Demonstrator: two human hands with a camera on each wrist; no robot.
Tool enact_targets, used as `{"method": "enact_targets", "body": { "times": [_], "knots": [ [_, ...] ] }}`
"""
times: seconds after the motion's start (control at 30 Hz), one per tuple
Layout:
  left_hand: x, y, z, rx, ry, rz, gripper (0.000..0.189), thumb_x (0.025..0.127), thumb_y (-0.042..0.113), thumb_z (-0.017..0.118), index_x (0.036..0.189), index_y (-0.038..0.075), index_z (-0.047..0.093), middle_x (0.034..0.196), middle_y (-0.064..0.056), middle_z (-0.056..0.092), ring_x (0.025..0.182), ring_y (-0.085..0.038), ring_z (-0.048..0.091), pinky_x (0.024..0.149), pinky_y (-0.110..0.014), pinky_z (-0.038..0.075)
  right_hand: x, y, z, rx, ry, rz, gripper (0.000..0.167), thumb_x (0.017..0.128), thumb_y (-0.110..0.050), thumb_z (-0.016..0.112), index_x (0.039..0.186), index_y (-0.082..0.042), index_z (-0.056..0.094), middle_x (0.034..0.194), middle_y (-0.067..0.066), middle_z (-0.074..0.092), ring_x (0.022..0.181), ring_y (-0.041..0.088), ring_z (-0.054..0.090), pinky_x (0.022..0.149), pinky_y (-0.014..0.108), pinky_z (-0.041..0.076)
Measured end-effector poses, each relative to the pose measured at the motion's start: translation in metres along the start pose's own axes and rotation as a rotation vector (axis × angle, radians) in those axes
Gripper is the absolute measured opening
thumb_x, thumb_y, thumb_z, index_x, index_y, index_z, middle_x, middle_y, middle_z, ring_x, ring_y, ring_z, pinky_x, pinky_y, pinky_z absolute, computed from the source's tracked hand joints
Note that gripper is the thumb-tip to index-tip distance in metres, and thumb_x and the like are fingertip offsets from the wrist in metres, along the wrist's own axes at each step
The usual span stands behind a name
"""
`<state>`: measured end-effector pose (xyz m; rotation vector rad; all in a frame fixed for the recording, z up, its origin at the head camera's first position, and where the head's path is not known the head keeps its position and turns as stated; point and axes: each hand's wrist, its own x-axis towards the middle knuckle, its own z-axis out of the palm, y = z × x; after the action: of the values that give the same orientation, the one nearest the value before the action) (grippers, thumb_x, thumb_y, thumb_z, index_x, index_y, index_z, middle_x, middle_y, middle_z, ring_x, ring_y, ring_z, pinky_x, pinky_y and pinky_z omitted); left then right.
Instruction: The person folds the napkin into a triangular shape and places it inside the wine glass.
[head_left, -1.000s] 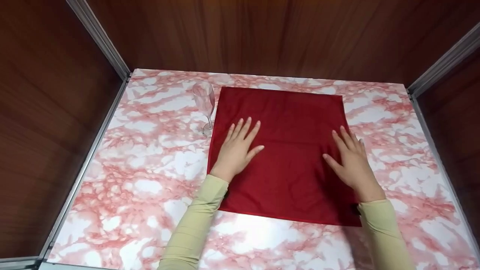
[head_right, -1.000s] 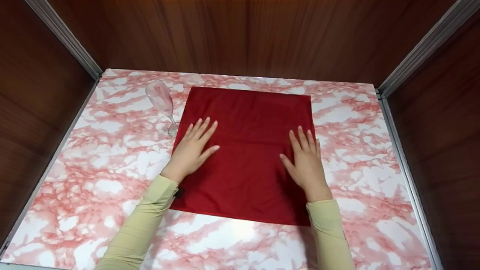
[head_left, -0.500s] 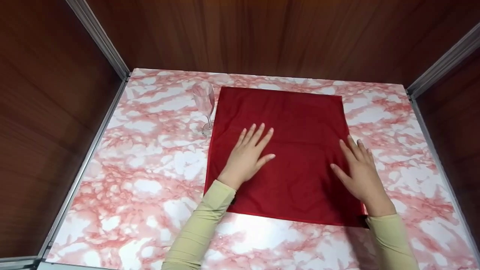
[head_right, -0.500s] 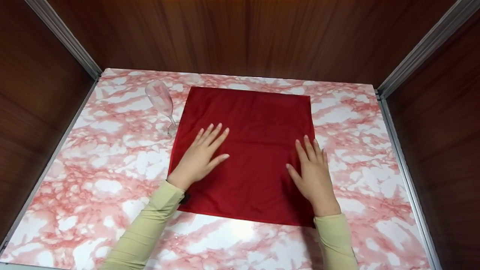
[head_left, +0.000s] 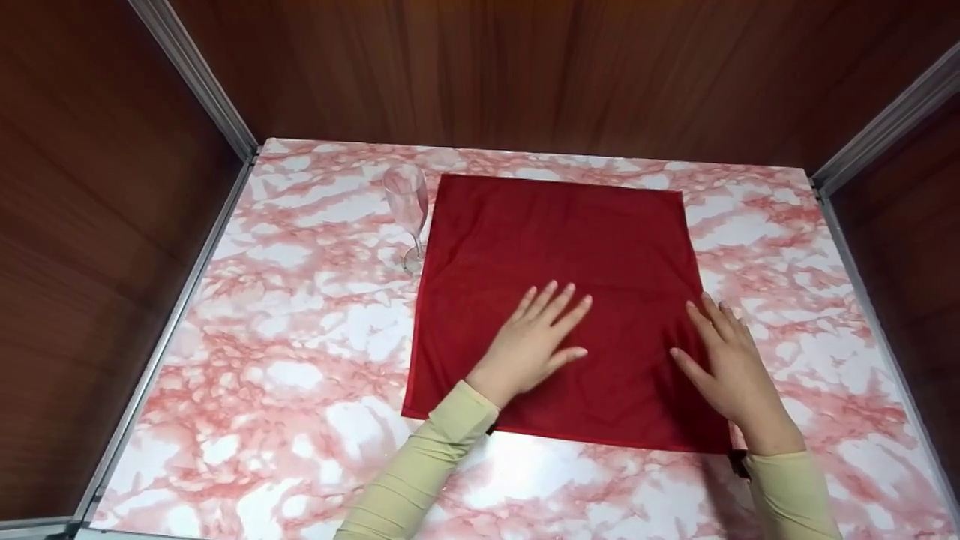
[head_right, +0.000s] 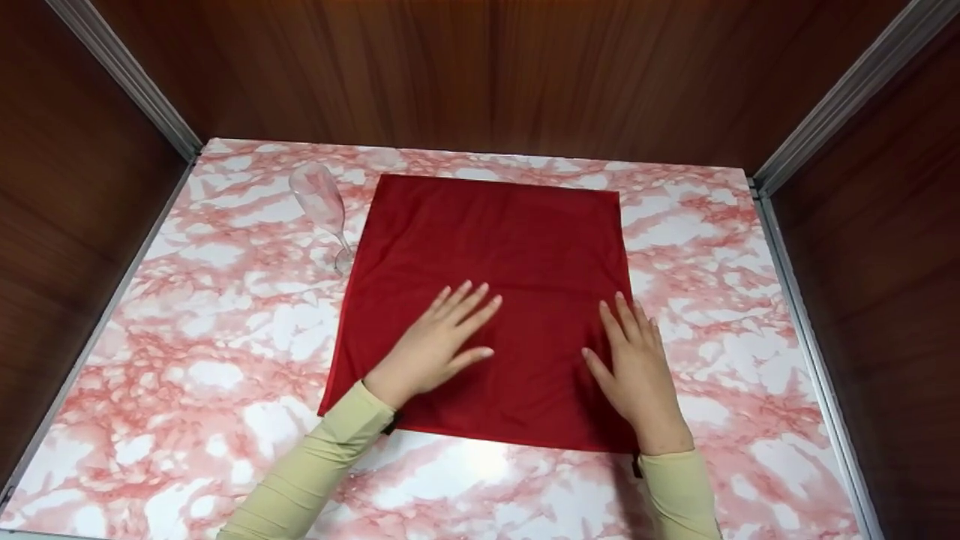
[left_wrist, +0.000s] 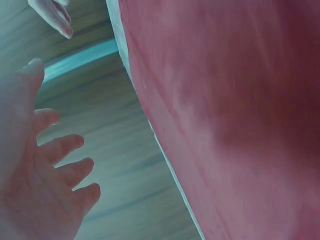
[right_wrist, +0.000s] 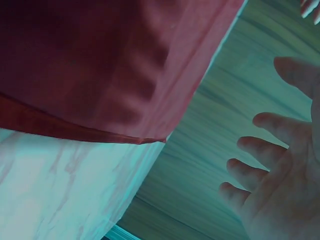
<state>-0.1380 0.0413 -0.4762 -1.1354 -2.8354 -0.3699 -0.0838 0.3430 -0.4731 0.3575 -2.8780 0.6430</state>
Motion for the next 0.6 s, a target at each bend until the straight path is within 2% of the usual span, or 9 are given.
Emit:
{"method": "enact_targets", "body": {
  "times": [0.07,0.33,0.6],
  "knots": [
    [0.001,0.006,0.004,0.010,-0.014,0.017,0.067,0.097,0.057,0.035,0.153,0.024,0.021,0.157,-0.007,0.020,0.144,-0.029,0.012,0.116,-0.040,0.004,-0.002,0.001,0.001,0.002,-0.004,0.006,0.067,0.091,-0.028,0.065,0.147,-0.004,0.036,0.152,0.021,0.026,0.139,0.043,0.016,0.112,0.055,0.010],
    [0.002,0.030,0.021,0.028,-0.069,0.092,0.068,0.096,0.056,0.040,0.153,0.025,0.021,0.156,-0.006,0.023,0.143,-0.029,0.014,0.116,-0.040,0.007,-0.014,0.008,0.005,0.000,-0.017,-0.004,0.066,0.090,-0.025,0.067,0.145,-0.002,0.039,0.151,0.021,0.027,0.138,0.046,0.019,0.111,0.056,0.015],
    [0.000,0.050,0.032,0.041,-0.105,0.144,0.067,0.096,0.059,0.036,0.153,0.026,0.022,0.155,-0.005,0.025,0.143,-0.027,0.015,0.116,-0.039,0.009,-0.032,0.010,0.007,0.005,-0.073,0.034,0.066,0.088,-0.026,0.070,0.142,0.000,0.042,0.148,0.024,0.032,0.134,0.049,0.024,0.107,0.059,0.021]
  ]
}}
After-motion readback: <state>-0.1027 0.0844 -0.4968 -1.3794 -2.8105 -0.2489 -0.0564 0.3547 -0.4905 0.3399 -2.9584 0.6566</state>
